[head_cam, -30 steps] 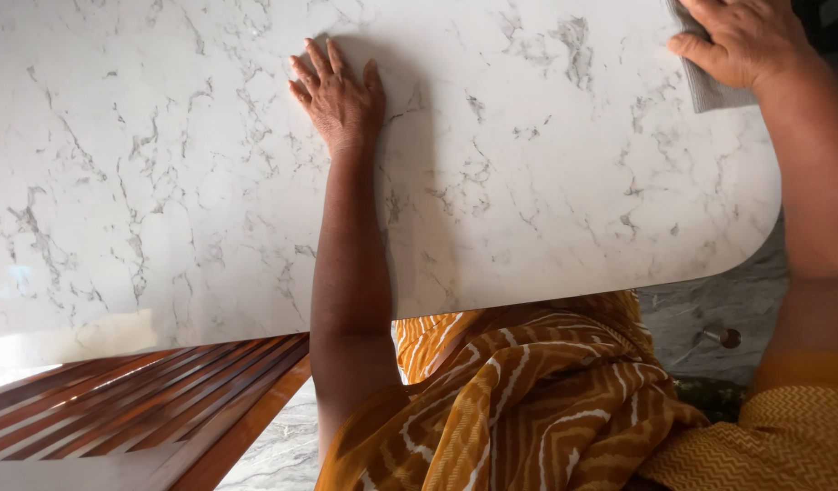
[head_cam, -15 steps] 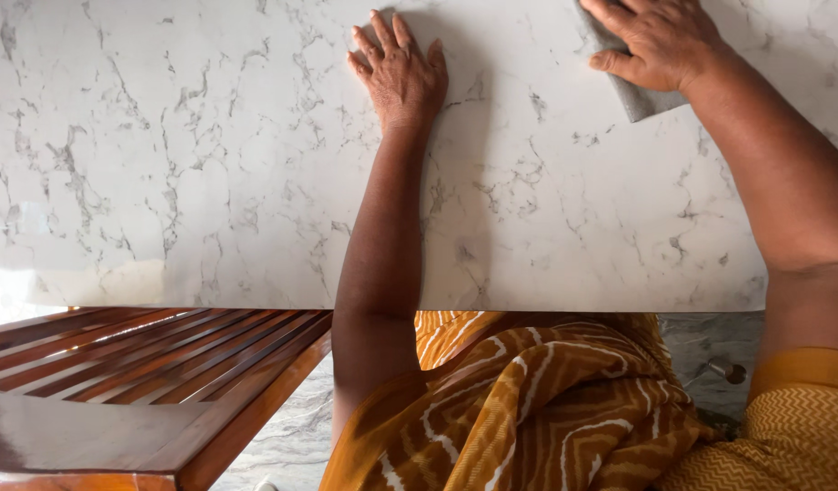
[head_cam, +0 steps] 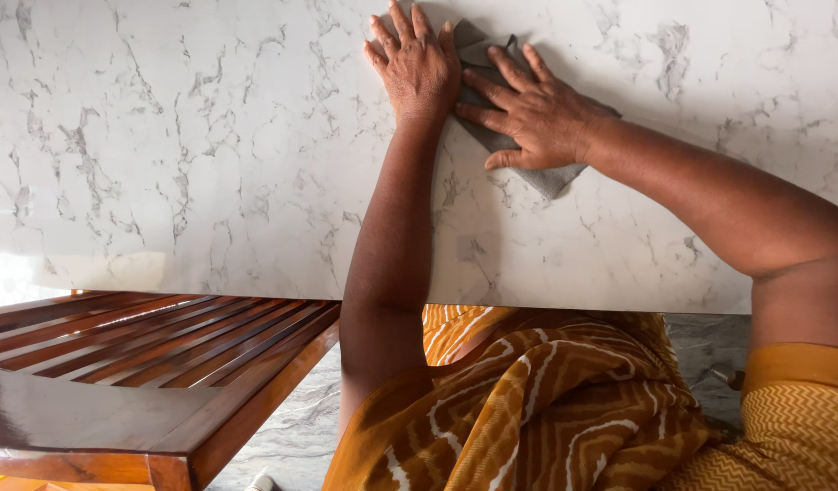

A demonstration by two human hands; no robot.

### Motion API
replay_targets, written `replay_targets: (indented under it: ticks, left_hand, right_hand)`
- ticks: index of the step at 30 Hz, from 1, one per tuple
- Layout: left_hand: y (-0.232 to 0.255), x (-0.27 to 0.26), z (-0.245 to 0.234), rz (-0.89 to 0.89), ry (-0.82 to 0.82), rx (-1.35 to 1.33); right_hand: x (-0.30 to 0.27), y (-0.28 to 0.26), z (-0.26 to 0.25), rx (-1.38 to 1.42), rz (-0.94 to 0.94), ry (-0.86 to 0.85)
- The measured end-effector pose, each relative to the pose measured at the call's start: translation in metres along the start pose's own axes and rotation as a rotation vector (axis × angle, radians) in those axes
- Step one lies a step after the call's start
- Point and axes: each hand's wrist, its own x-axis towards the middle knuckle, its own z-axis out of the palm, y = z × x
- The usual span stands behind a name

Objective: The person wipes the surface of a marble-patterned table with a cloth using both hands.

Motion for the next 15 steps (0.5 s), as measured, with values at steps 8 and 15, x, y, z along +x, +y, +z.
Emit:
replay_targets:
  ticks: [8, 15]
  left_hand:
    - [-0.003, 0.002, 0.006, -0.017, 0.044, -0.047]
    - [0.002, 0.0, -0.009, -0.021, -0.053, 0.005]
  right_hand:
    - [0.033, 0.025, 0.005, -0.032, 0.014, -0.019]
    - [0.065, 0.093, -0.006, 0.019, 0.139, 0.156]
